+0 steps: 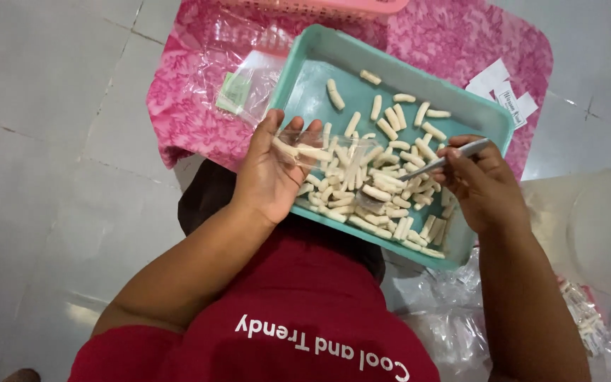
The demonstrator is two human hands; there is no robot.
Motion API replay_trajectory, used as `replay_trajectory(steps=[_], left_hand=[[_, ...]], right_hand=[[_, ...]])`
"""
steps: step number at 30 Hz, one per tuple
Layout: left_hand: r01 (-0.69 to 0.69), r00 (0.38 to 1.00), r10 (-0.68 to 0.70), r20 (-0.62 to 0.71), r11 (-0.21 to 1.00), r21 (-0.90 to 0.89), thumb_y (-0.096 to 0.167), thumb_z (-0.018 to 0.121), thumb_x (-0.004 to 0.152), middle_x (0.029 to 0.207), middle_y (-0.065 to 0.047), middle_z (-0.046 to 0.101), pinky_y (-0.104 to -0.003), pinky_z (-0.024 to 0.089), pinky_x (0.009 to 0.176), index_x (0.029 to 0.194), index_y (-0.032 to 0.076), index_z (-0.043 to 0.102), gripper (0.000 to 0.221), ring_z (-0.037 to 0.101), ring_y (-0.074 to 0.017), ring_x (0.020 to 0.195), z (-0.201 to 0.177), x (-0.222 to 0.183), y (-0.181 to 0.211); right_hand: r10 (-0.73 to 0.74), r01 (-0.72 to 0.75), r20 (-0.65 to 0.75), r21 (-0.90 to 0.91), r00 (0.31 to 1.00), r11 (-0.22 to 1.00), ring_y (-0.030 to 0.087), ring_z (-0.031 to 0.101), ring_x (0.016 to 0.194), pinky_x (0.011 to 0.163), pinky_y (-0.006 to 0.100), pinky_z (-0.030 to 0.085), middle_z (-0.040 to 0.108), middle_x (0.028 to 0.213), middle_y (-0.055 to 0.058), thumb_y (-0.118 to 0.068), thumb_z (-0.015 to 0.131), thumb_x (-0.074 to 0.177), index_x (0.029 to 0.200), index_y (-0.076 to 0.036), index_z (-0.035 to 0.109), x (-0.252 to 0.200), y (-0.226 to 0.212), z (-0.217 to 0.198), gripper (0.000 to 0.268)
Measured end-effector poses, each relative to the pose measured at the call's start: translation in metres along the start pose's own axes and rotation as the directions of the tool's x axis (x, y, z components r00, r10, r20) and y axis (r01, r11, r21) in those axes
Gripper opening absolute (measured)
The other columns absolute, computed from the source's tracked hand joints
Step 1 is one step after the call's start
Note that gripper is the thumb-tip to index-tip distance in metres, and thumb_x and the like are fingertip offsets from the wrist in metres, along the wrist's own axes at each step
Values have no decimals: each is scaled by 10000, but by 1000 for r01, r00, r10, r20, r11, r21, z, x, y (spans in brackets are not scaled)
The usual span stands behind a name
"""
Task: Manually picking up small white snacks from a tray and placing them into small plastic bags, occasionally adding a label.
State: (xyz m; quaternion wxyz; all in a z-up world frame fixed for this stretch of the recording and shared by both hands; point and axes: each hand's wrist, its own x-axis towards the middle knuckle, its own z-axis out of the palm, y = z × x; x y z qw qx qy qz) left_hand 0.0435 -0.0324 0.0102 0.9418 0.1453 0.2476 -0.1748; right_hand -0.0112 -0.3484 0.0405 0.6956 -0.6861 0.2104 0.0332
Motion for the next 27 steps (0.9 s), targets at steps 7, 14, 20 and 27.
replay_trajectory(steps=[7, 14, 20, 27], left_hand=[[-64, 998, 66, -19, 994, 88, 341, 734, 905, 1035, -37, 691, -363, 583, 813, 1022, 191, 564, 255, 714, -310, 1152, 13, 3, -14], [30, 993, -33, -116, 999, -26, 287, 674, 982, 1043, -114, 669, -405, 632, 815, 1029, 171, 541, 182, 722, -353, 1116, 23, 6, -28], [82, 992, -89, -95, 994, -76, 314, 697, 938, 1224, -153, 516, -392, 638, 829, 1080, 83, 511, 329, 687, -398, 1166, 20, 10, -38], [156, 970, -164, -178, 986, -58, 339, 687, 977, 965, -166, 665, -368, 641, 849, 1008, 102, 557, 272, 646, -199, 798, 12, 16, -38]], right_hand=[[-124, 113, -127, -86, 984, 990, 137, 661, 893, 849, 228, 600, 664, 1095, 44, -130, 626, 1055, 1255, -155, 558, -29, -55, -8, 213], [-462, 405, -193, -273, 865, 872, 159, 662, 901, 797, 238, 574, 655, 1088, 76, -51, 554, 1151, 1287, -141, 470, -58, -107, 22, 183], [-715, 646, -6, -422, 700, 636, 272, 632, 897, 783, 343, 618, 509, 1117, 172, 79, 552, 1153, 1221, -29, 407, -54, -110, 70, 193], [-883, 980, 463, -198, 77, -19, 273, 749, 922, 838, 387, 666, 709, 993, 165, 95, 564, 1018, 1115, 3, 590, -44, -67, 71, 136]])
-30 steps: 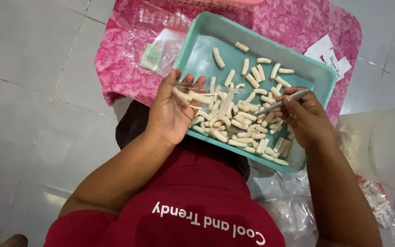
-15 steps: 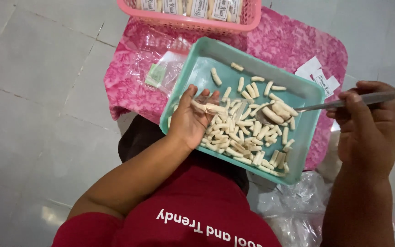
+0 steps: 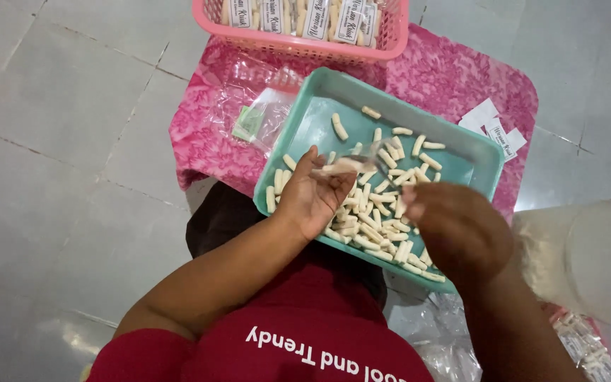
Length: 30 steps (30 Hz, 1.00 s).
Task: Manually picking up small white snacks from a tray and placing them into small plastic bags, occasionally adding a label.
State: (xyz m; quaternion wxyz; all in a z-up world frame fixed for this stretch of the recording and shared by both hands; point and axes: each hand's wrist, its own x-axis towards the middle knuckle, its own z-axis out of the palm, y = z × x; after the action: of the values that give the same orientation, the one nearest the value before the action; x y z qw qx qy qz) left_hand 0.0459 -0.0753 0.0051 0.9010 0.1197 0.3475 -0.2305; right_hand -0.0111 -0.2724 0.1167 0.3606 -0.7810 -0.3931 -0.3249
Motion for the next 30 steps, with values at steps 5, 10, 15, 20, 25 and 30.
replay_trajectory(steps=[5, 10, 15, 20, 25, 30], left_hand=[[78, 997, -76, 16, 992, -96, 327, 732, 942, 972, -184, 631, -406, 651, 815, 1075, 93, 533, 334, 686, -279, 826, -7, 3, 4], [19, 1000, -19, -5, 999, -50, 330, 722, 913, 999, -224, 556, -366, 652, 759, 1313, 70, 426, 561, 633, -210, 686, -7, 1, 16], [-13, 999, 16, 36, 996, -87, 303, 701, 933, 1062, -213, 551, -385, 645, 759, 1239, 69, 449, 461, 630, -255, 707, 0, -11, 24], [44, 992, -34, 120, 995, -89, 371, 767, 896, 966, -147, 638, -469, 652, 893, 1091, 123, 493, 418, 669, -302, 813, -32, 21, 26], [47, 994, -39, 105, 995, -82, 375, 767, 888, 936, -134, 602, -480, 654, 901, 1116, 115, 485, 446, 669, -305, 817, -29, 18, 27], [50, 995, -41, 95, 994, -94, 372, 757, 894, 954, -132, 581, -500, 647, 909, 1136, 120, 468, 453, 660, -308, 825, -28, 16, 27]], right_hand=[[-205, 201, 54, 71, 977, 977, 345, 768, 872, 833, 501, 713, 714, 987, 207, -119, 552, 1016, 1074, 34, 609, -26, -3, -34, 173], [462, -514, -348, -71, 816, 855, 316, 678, 811, 771, 406, 578, 615, 873, 201, 69, 626, 1144, 940, 23, 536, -51, 11, -36, 228], [823, -807, -169, 167, 542, 566, 200, 740, 1024, 963, 309, 651, 721, 1106, 112, 53, 706, 1077, 1138, -67, 616, -44, 18, -12, 162], [927, -874, 69, 365, 368, 319, 231, 733, 987, 907, 378, 622, 705, 1093, 185, -103, 634, 1095, 1173, 5, 596, -72, 32, 7, 139], [960, -909, 232, 414, 159, 51, 127, 719, 882, 803, 270, 630, 722, 1011, 111, -129, 632, 1059, 1175, -22, 597, -89, 36, 18, 162], [961, -898, 270, 435, 55, -71, 147, 727, 862, 798, 278, 631, 715, 1047, 113, -116, 613, 1057, 1190, -38, 590, -90, 42, 8, 156]])
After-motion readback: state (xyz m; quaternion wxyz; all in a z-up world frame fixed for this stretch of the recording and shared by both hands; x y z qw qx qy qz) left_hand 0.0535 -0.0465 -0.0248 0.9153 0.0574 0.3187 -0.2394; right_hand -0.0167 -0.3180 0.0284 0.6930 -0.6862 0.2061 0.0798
